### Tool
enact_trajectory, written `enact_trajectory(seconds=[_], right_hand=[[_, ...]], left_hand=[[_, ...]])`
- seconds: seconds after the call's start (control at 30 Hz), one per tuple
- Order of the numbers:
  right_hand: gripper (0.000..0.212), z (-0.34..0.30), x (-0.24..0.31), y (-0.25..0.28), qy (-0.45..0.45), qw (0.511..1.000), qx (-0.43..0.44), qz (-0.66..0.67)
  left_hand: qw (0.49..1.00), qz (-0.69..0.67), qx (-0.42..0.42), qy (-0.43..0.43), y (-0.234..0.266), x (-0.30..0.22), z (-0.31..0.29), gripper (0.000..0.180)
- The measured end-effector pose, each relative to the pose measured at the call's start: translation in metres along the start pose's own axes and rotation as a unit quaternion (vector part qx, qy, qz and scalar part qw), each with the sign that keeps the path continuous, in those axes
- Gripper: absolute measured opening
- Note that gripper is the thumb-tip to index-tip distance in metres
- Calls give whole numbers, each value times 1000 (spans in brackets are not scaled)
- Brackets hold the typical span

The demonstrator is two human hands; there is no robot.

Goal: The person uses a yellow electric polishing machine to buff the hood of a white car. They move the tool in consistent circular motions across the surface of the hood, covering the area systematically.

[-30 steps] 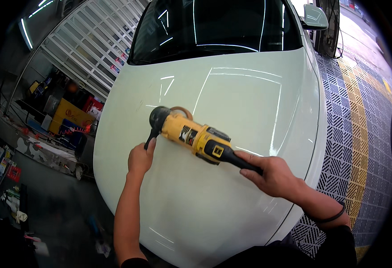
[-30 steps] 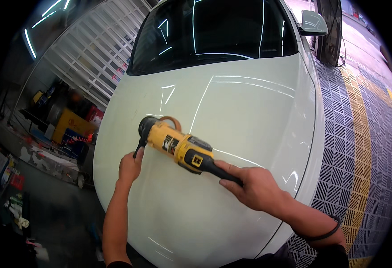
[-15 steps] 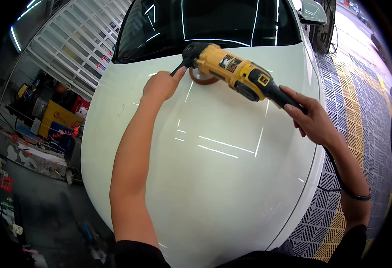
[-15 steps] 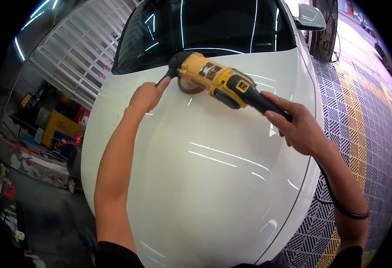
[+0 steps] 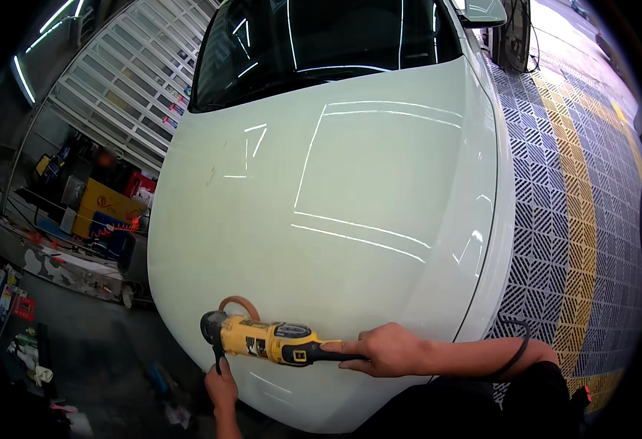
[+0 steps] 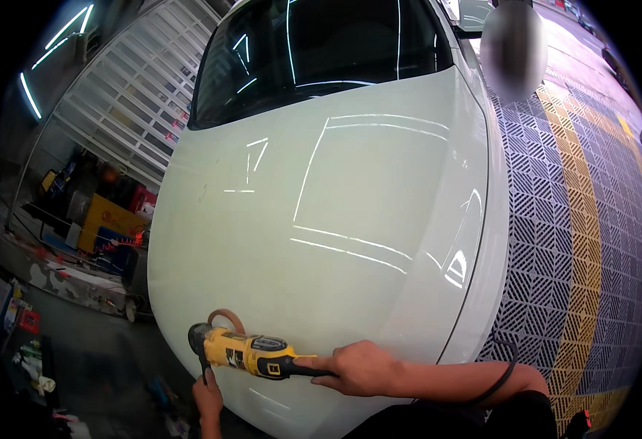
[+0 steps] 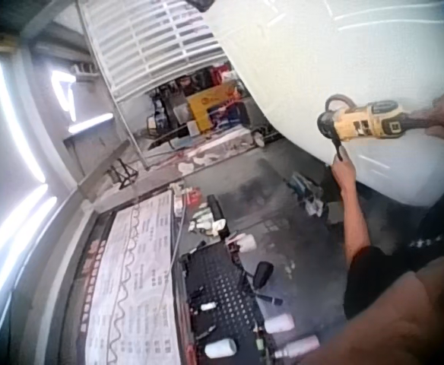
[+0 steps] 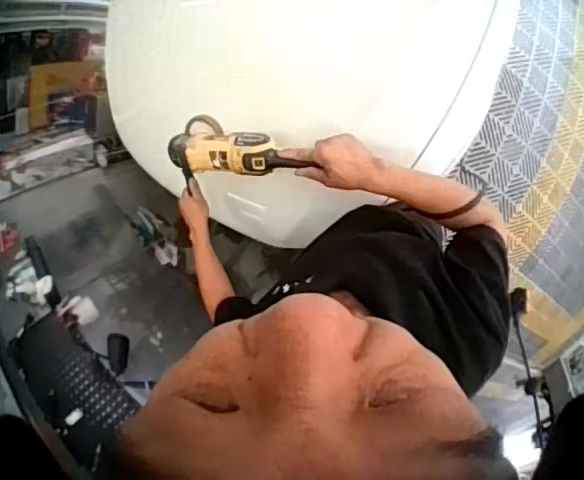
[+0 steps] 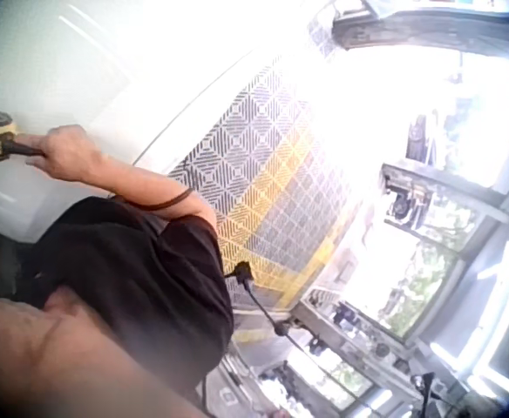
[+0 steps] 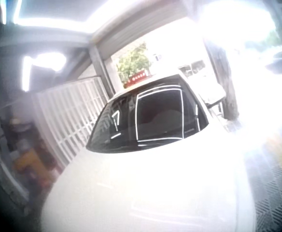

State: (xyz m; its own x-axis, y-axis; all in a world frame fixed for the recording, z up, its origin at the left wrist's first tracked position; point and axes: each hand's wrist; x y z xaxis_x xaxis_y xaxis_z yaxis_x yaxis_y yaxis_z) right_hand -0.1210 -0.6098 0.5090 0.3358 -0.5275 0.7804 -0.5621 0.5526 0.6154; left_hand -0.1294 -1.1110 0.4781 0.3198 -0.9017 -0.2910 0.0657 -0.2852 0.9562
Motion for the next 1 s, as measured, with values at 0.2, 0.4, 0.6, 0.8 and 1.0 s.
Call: enact_trajectory(seconds=[0.2, 0.4, 0.6, 0.8, 1.0], right_hand=[[57, -20, 11, -46, 74, 996, 48, 34], [57, -111, 7, 0, -43, 997, -30, 58], [64, -168, -27, 57, -160, 951, -260, 44], [62, -202, -77, 127, -220, 869, -409, 172], [63, -220, -77, 127, -251, 848, -426, 191]], left_hand=[[998, 10, -58, 7, -22, 73, -106, 54], [997, -6, 7, -78, -8, -75, -50, 54], [968, 17, 92, -233, -23, -308, 69, 68], [929, 73, 131, -338, -35, -540, 115, 85], [916, 100, 167, -352, -18, -572, 100, 83]])
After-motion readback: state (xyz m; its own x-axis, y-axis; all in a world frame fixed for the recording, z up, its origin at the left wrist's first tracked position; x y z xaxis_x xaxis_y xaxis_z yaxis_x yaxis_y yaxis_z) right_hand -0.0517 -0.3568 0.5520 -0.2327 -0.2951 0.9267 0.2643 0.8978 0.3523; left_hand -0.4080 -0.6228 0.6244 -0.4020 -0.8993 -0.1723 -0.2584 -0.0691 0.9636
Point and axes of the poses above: each hand's wrist, its own z-axis towards the middle knuckle, its own y-axis out of the back of the hand, x = y × z, and after that the axes turned 5 degrees about x, right-handed
